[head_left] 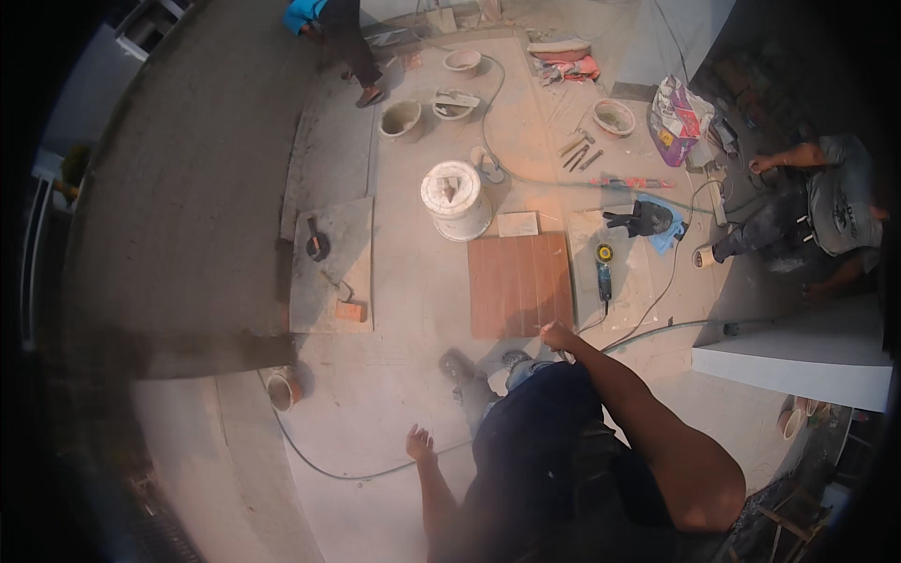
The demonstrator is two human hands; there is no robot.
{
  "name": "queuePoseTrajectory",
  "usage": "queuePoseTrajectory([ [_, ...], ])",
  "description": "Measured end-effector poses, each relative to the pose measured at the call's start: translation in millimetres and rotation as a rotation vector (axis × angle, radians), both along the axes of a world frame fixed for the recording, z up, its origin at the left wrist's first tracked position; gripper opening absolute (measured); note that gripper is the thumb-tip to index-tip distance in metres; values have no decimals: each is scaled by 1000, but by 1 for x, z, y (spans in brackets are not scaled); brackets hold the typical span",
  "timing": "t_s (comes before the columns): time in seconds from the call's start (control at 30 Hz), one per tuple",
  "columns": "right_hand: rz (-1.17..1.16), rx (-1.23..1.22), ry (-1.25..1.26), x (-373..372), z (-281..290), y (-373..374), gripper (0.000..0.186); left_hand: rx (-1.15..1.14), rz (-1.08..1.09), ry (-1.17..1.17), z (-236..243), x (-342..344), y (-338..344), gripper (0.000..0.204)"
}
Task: The person uses an angle grinder to grind the surface of a terracotta-colored tile. They hold the tile steady with one hand while operating the grinder with the other, moving the tool across the surface to create a textured finish.
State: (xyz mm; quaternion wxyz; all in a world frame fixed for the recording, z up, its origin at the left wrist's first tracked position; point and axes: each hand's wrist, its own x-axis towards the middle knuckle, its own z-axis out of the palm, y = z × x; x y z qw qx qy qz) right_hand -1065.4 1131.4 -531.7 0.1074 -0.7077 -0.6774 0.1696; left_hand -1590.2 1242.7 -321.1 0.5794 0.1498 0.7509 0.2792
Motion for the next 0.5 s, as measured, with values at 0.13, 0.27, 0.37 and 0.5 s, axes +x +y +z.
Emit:
queuePoseTrajectory([
  [0.13, -472, -479, 97, -96, -28, -45, 17, -135, -222, -5, -10, -12, 61, 42],
  [0.27, -258, -579, -31, -181, -28, -72, 25, -36, -758, -106, -33, 9, 113, 36],
  [0.37, -450, -616, -57, -202, -14, -97, 24, -63, -1054, -224, -54, 58, 154, 34],
  [0.5, -693, -507, -122, -277, 41, -52, 24, -82, -1308, -121, -41, 24, 262, 34],
])
